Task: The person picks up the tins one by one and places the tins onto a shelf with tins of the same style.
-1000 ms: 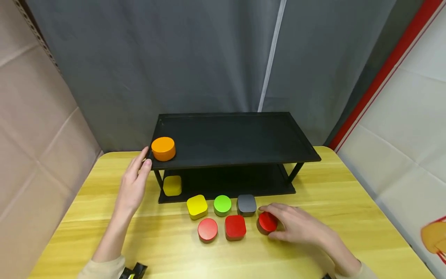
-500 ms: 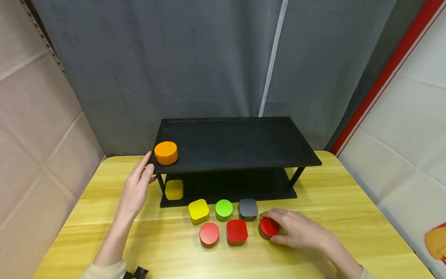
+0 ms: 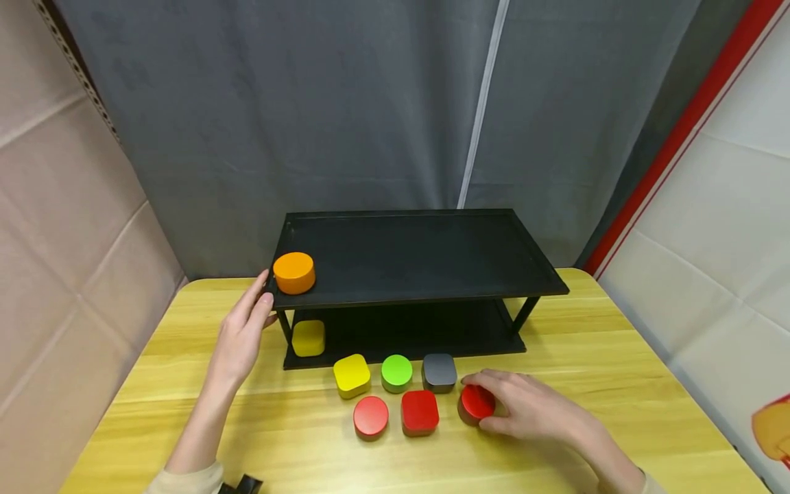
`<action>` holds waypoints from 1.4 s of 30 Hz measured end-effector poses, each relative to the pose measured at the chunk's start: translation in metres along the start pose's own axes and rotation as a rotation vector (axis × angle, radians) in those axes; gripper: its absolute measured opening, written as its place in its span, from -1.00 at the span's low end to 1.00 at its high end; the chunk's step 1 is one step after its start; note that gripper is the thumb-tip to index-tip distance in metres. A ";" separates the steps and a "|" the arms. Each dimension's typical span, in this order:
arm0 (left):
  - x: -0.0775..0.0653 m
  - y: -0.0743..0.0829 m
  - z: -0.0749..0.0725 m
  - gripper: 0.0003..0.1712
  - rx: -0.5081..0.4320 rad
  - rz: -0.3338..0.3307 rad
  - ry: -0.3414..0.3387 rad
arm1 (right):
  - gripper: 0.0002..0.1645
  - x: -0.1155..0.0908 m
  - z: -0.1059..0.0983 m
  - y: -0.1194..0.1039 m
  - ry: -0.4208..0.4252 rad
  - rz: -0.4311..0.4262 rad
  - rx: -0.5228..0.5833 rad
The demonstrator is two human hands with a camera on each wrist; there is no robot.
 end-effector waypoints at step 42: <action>0.000 -0.001 0.000 -0.31 -0.010 -0.006 -0.010 | -0.38 -0.001 -0.053 -0.050 0.182 -0.160 -0.051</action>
Point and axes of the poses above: each hand's wrist, its own x-axis towards the middle knuckle, its own z-axis out of the palm, y = z × x, the point moved 9 cm from there along x, towards the middle knuckle, and after that the axes turned 8 degrees about x, right-handed, at the moved point
